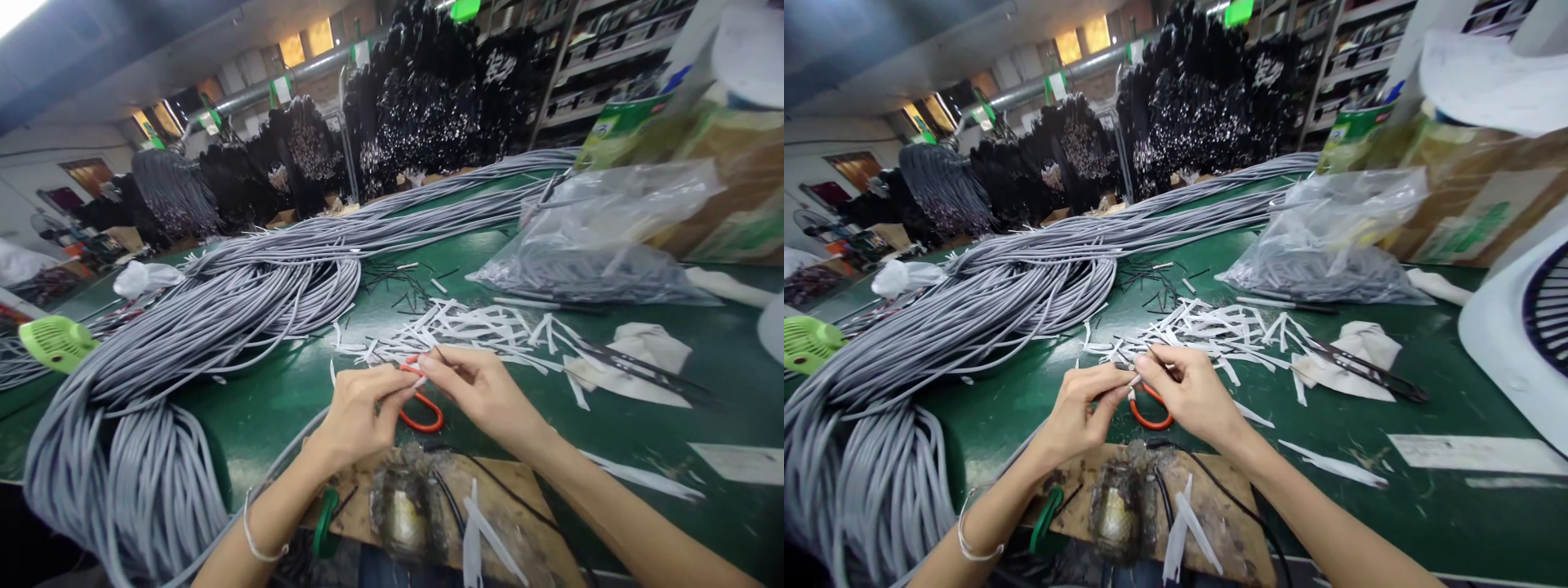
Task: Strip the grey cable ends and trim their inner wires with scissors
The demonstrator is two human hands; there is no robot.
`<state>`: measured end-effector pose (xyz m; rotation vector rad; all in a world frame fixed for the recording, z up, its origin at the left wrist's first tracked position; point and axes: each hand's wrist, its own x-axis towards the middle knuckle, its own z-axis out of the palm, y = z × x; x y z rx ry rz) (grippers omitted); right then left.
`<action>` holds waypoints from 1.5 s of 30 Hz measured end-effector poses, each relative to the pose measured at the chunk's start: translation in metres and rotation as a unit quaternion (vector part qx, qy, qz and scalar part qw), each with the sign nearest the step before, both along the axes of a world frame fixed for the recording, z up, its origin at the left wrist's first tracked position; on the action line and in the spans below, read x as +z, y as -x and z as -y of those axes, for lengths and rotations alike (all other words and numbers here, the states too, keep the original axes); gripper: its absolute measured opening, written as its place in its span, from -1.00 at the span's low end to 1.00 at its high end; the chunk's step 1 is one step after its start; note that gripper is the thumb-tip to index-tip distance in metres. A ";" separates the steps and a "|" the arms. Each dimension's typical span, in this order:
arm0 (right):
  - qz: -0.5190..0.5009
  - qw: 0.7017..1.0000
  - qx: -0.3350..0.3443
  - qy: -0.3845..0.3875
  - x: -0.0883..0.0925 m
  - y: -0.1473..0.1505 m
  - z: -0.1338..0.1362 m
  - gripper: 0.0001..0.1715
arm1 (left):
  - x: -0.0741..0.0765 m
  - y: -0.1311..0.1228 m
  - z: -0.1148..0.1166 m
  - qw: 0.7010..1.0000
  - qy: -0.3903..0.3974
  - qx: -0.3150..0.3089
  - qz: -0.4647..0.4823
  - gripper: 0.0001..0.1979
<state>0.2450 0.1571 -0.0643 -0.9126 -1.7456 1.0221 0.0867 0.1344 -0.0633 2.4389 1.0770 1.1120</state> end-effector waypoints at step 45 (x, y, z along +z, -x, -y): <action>0.107 0.986 -0.067 -0.109 -0.002 0.008 0.010 -0.59 | 0.000 -0.004 0.001 0.956 0.205 0.109 0.179 -0.59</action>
